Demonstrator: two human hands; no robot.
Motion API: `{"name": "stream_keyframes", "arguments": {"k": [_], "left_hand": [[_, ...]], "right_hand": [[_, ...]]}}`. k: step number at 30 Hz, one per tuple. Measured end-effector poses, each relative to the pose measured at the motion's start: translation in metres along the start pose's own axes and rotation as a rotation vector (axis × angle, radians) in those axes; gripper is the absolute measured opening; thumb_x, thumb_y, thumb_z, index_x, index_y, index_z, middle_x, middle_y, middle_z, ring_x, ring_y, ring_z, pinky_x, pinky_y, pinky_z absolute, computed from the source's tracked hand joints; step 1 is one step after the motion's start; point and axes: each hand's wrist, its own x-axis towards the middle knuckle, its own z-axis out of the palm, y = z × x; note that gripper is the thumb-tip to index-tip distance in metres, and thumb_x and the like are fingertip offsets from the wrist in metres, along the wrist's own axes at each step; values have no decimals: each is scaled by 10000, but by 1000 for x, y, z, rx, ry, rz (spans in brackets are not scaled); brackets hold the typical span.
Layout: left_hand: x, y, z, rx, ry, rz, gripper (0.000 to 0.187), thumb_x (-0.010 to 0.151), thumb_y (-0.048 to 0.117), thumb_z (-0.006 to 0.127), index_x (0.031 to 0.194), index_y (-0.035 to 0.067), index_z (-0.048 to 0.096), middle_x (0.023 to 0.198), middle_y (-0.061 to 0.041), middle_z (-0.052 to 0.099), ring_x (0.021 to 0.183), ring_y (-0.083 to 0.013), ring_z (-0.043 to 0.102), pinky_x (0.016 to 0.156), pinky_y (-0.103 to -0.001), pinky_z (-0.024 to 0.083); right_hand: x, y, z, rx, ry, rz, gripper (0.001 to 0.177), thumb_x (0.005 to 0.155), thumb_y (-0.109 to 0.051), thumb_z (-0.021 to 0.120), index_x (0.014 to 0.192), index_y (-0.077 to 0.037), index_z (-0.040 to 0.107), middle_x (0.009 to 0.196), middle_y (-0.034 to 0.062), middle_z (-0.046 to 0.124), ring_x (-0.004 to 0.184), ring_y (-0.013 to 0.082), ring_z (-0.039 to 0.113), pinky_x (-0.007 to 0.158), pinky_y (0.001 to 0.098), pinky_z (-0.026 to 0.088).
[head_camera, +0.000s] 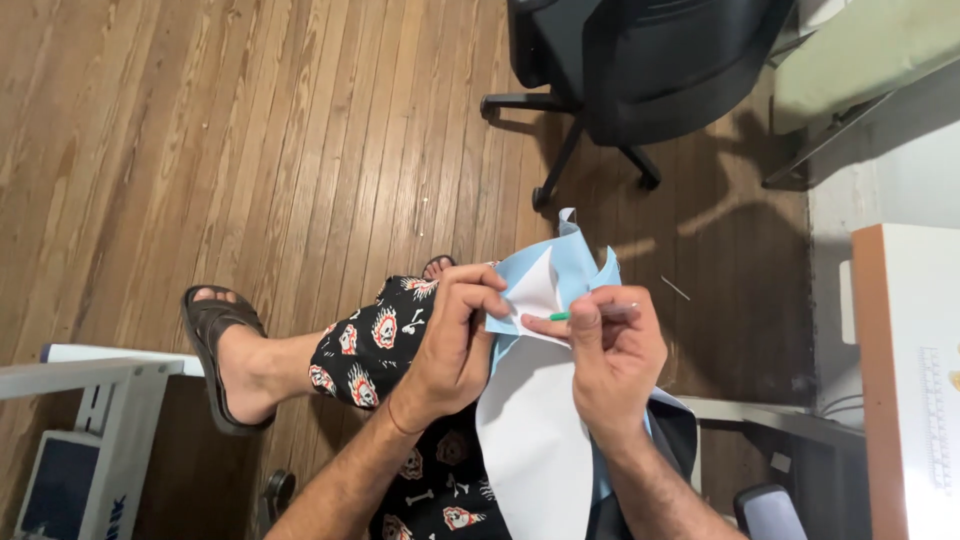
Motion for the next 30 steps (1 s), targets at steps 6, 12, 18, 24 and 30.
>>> {"name": "stream_keyframes", "arguments": {"k": [6, 12, 18, 24, 30], "left_hand": [[-4, -1, 6, -5, 47, -1, 116, 1023, -7, 487, 1025, 48, 590, 1074, -151, 597, 1015, -336, 620, 985, -456, 482], [-3, -1, 11, 50, 64, 66, 163, 968, -84, 533, 1008, 55, 608, 1069, -152, 610, 984, -354, 642, 925, -446, 526], [-8, -7, 23, 200, 107, 192, 233, 903, -111, 573, 989, 88, 657, 1032, -104, 622, 915, -295, 656, 855, -414, 569], [-18, -9, 68, 472, 363, 456, 113, 993, 95, 580, 1006, 138, 683, 966, -93, 555, 713, -260, 617, 615, -376, 583], [-10, -15, 60, 306, 291, 393, 126, 959, 49, 554, 1018, 69, 663, 1006, -129, 594, 821, -317, 657, 721, -434, 595]], "right_hand": [[4, -6, 1, 109, -63, 106, 213, 1009, -145, 651, 971, 50, 575, 687, 119, 611, 601, 183, 735, 672, 468, 702], [4, -1, -5, 94, -101, 85, 282, 1010, -225, 646, 956, 28, 534, 642, 130, 633, 568, 222, 761, 559, 369, 672], [19, -25, -13, -14, -75, 37, 300, 1022, -299, 631, 1019, -12, 544, 683, 101, 664, 582, 148, 732, 532, 216, 600], [18, -70, -3, 411, 5, 173, 255, 1086, -346, 512, 1041, -94, 507, 715, 7, 400, 568, 124, 444, 585, 369, 565], [20, -15, -8, 227, 50, 111, 290, 1129, -244, 449, 893, -74, 455, 592, -61, 303, 458, 37, 329, 612, 367, 667]]}}
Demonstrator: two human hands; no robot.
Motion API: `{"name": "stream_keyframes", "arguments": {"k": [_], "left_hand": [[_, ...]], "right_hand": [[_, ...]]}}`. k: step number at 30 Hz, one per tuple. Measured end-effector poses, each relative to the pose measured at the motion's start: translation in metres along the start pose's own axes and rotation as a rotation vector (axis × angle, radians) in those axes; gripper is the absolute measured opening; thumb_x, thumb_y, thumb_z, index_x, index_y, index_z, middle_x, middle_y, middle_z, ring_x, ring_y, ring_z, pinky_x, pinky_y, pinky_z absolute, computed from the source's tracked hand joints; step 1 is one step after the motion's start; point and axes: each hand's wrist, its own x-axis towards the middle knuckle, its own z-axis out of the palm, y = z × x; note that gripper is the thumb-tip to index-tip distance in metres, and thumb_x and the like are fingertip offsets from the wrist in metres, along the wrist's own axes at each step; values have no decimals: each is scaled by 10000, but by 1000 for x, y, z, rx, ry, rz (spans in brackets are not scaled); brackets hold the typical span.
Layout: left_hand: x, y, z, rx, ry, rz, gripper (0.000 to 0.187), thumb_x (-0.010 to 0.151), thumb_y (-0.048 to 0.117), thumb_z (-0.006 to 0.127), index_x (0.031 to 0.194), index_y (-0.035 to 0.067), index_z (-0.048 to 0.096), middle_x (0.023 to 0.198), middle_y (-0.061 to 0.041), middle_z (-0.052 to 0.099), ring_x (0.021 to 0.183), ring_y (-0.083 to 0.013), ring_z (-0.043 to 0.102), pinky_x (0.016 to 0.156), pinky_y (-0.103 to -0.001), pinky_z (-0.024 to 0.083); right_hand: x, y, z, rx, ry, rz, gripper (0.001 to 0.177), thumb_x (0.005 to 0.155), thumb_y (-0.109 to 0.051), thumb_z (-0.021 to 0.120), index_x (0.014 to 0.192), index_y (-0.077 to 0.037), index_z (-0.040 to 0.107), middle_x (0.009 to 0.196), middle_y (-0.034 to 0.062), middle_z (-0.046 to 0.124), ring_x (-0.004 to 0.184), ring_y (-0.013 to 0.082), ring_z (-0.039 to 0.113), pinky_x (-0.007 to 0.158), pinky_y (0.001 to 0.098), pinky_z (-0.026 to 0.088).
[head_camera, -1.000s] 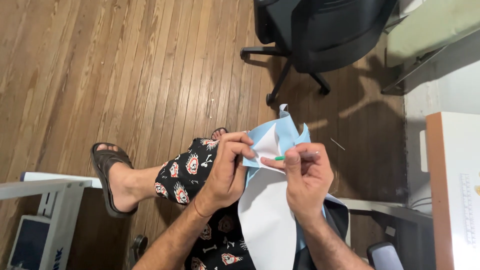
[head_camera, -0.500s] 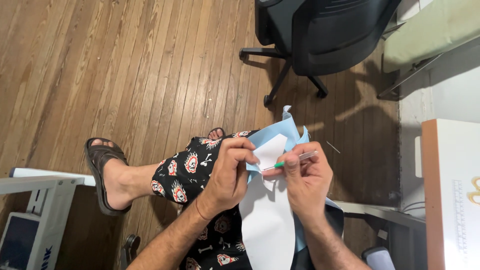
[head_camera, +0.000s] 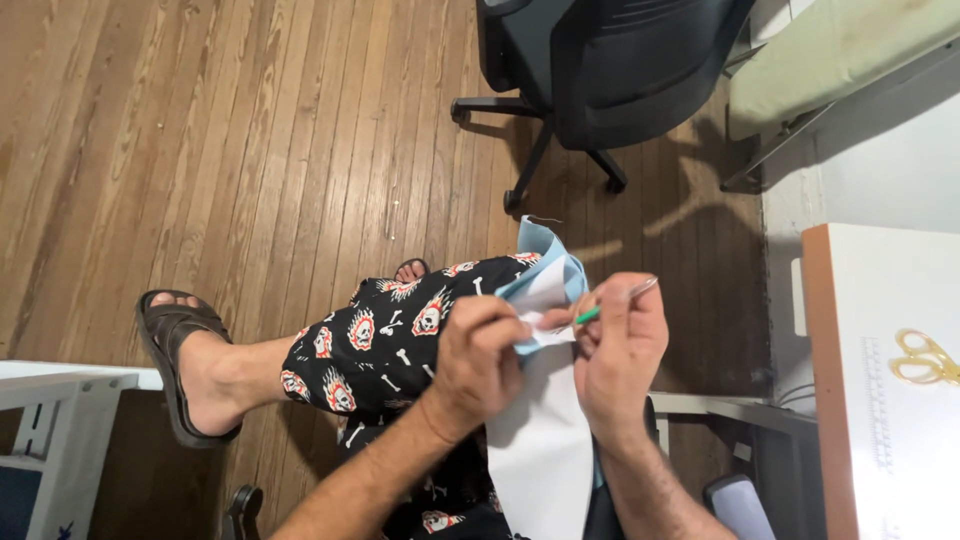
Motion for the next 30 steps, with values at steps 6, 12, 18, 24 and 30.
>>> {"name": "stream_keyframes", "arguments": {"k": [6, 12, 18, 24, 30], "left_hand": [[34, 8, -30, -270, -219, -342, 203, 947, -102, 511, 1012, 56, 622, 1044, -149, 634, 931, -368, 677, 832, -431, 558], [37, 1, -35, -346, -282, -375, 187, 968, -70, 515, 1030, 54, 641, 1035, -147, 642, 922, -354, 660, 847, -440, 541], [35, -2, -39, -332, -278, -398, 180, 942, -75, 560, 1008, 59, 660, 1025, -146, 651, 932, -355, 676, 863, -446, 548], [33, 2, -45, -350, -377, -434, 194, 986, -54, 439, 1089, 52, 564, 1120, -157, 549, 1002, -240, 581, 900, -321, 492], [32, 3, -44, -344, -367, -423, 150, 1013, -13, 458, 1099, 53, 563, 1127, -159, 546, 1025, -247, 583, 923, -331, 495]], "right_hand": [[-3, 25, -18, -11, 6, 6, 198, 1088, -206, 516, 968, -55, 475, 582, -18, 416, 510, 160, 696, 658, 477, 694], [2, 27, -23, -43, -14, -12, 253, 1098, -285, 471, 1025, -43, 479, 589, 18, 462, 562, 267, 758, 660, 452, 682], [-10, 27, -20, -124, -72, -97, 319, 1051, -300, 568, 975, 7, 528, 599, 81, 539, 563, 220, 733, 623, 416, 682], [-12, 20, -20, -310, -109, -191, 254, 1043, -311, 600, 939, -82, 564, 725, 34, 591, 615, 114, 668, 633, 226, 582], [-10, 26, -29, -104, -128, 61, 290, 1112, -286, 451, 1087, -5, 519, 898, 135, 584, 591, 309, 760, 553, 270, 600]]}}
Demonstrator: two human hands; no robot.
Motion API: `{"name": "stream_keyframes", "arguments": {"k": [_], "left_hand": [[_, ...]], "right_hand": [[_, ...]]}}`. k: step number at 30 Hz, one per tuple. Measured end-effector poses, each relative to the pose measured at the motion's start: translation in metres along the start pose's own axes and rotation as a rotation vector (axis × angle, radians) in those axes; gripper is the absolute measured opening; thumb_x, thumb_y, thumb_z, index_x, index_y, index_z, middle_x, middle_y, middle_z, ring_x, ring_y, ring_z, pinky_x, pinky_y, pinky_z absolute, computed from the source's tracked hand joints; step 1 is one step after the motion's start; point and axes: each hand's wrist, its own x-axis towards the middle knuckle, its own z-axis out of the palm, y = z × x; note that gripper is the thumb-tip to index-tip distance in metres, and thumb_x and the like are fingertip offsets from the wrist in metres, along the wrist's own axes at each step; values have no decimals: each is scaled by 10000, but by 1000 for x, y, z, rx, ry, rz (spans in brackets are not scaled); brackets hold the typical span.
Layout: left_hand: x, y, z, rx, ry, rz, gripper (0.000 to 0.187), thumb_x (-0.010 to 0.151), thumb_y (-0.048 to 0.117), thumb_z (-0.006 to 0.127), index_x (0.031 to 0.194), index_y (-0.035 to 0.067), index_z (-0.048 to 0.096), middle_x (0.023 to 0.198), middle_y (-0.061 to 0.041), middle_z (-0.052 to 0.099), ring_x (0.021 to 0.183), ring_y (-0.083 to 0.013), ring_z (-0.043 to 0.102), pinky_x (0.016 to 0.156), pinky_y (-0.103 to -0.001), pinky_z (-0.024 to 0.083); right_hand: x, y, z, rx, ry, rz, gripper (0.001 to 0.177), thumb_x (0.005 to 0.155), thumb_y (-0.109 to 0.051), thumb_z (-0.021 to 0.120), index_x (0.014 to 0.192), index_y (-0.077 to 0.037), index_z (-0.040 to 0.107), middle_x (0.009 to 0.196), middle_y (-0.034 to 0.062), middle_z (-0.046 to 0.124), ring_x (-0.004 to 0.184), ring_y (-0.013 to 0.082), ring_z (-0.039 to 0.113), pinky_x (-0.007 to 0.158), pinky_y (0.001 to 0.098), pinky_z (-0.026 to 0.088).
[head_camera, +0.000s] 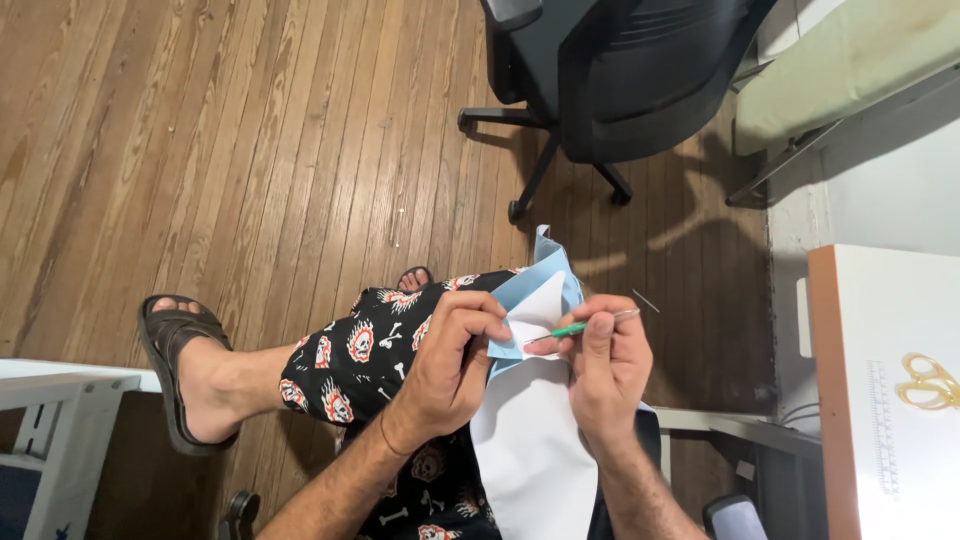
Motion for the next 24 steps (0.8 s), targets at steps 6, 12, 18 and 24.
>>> {"name": "stream_keyframes", "arguments": {"k": [6, 12, 18, 24], "left_hand": [[-3, -8, 6, 7, 120, 59, 158, 977, -39, 552, 1005, 58, 674, 1074, -141, 653, 970, -326, 679, 889, -416, 549], [-6, -9, 12, -2, 184, 57, 137, 977, -24, 552, 1012, 53, 660, 1025, -144, 641, 923, -325, 671, 864, -410, 550], [-6, -12, 14, -21, 204, 63, 118, 996, -9, 543, 1015, 31, 651, 1005, -159, 636, 917, -337, 661, 856, -424, 550], [-8, -3, 10, 12, 105, 20, 190, 967, -19, 443, 1099, 50, 560, 1084, -146, 547, 989, -254, 576, 877, -331, 485]], "right_hand": [[15, -5, -1, 165, -83, 91, 235, 1094, -189, 434, 1253, -16, 413, 669, 77, 520, 460, 25, 508, 636, 440, 709], [4, 17, -18, 187, -105, -136, 232, 1070, -262, 424, 1054, -32, 405, 722, 135, 541, 385, 15, 365, 600, 466, 721], [-7, 28, -17, 54, -94, -340, 215, 1022, -229, 423, 915, -44, 393, 620, 110, 475, 325, 47, 287, 513, 534, 698], [-12, 6, -2, -113, -209, -434, 118, 1063, -183, 357, 1039, -72, 323, 730, 182, 485, 659, 347, 729, 602, 332, 600]]}}
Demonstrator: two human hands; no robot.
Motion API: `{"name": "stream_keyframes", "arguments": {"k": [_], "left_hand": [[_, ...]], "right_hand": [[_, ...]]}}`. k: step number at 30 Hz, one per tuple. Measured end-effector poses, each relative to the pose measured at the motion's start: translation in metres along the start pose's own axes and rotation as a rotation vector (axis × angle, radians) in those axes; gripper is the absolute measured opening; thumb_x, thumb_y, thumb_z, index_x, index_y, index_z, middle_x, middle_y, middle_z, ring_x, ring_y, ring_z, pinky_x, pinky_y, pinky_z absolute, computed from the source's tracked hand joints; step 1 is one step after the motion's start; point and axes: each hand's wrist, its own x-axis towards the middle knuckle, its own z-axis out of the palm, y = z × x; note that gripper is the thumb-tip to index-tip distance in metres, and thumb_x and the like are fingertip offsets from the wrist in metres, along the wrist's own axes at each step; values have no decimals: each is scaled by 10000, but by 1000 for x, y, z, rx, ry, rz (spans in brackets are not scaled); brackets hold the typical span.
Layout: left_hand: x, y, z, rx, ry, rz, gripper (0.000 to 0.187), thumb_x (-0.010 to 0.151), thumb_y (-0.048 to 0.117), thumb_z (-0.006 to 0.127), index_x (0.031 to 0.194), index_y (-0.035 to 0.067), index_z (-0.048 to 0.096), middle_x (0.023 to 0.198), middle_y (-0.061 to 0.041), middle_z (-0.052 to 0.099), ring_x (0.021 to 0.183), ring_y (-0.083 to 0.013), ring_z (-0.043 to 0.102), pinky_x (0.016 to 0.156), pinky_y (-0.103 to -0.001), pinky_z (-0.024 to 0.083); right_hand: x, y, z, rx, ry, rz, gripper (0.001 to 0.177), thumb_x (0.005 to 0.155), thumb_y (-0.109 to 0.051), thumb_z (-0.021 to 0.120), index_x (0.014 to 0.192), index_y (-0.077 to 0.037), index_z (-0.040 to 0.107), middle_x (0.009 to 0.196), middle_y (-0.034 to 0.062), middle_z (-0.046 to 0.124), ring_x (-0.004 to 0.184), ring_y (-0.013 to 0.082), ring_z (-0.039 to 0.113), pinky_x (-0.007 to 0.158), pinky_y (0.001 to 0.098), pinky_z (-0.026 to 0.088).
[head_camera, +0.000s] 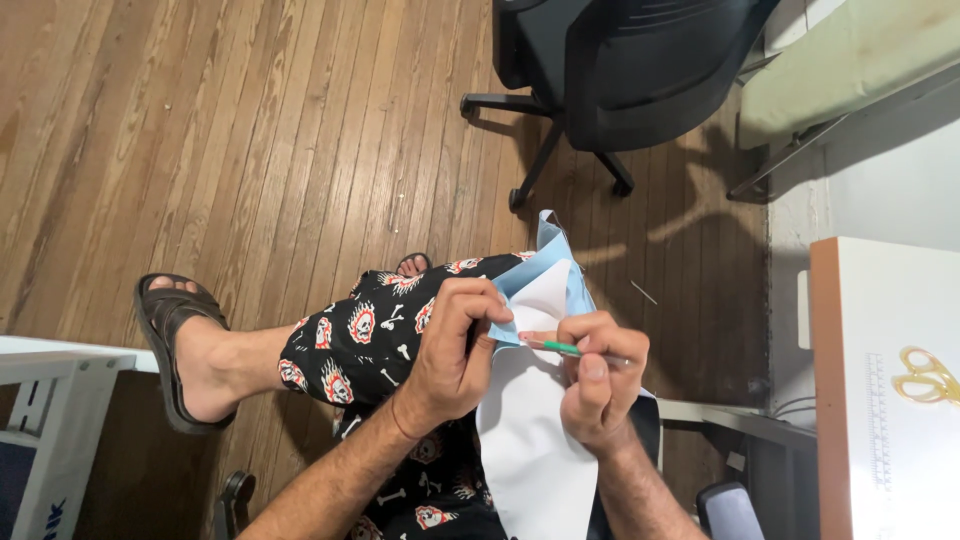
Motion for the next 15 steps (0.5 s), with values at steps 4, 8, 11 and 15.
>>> {"name": "stream_keyframes", "arguments": {"k": [4, 8, 11, 15], "left_hand": [[-2, -4, 1, 17, 1, 22, 247, 908, -62, 452, 1097, 47, 568, 1080, -149, 556, 1007, -270, 569, 897, -349, 490], [0, -1, 3, 24, 81, 62, 148, 995, -9, 447, 1084, 51, 550, 1044, -146, 550, 978, -269, 567, 910, -360, 495], [4, -1, 6, -49, 149, 0, 125, 1030, 57, 430, 1058, 60, 552, 1036, -128, 545, 974, -248, 567, 922, -349, 493], [13, -7, 4, -172, 177, -13, 132, 1022, 15, 487, 1007, 26, 618, 1003, -152, 613, 939, -326, 631, 895, -443, 510]], "right_hand": [[-1, -3, -8, -329, -121, -25, 426, 1028, -287, 426, 682, -42, 469, 910, 192, 749, 722, 242, 681, 631, 317, 523], [-2, -5, -6, -584, -248, -223, 154, 1056, -195, 470, 1006, -63, 529, 954, 150, 654, 689, 258, 608, 552, 342, 435], [-4, -3, 0, -377, -178, -131, 122, 1079, -162, 451, 1104, -42, 458, 995, 202, 591, 834, 275, 659, 693, 359, 589], [14, 3, 0, 89, 114, 75, 200, 1104, -242, 427, 1086, -43, 439, 855, 183, 594, 575, 190, 694, 597, 360, 696]]}}
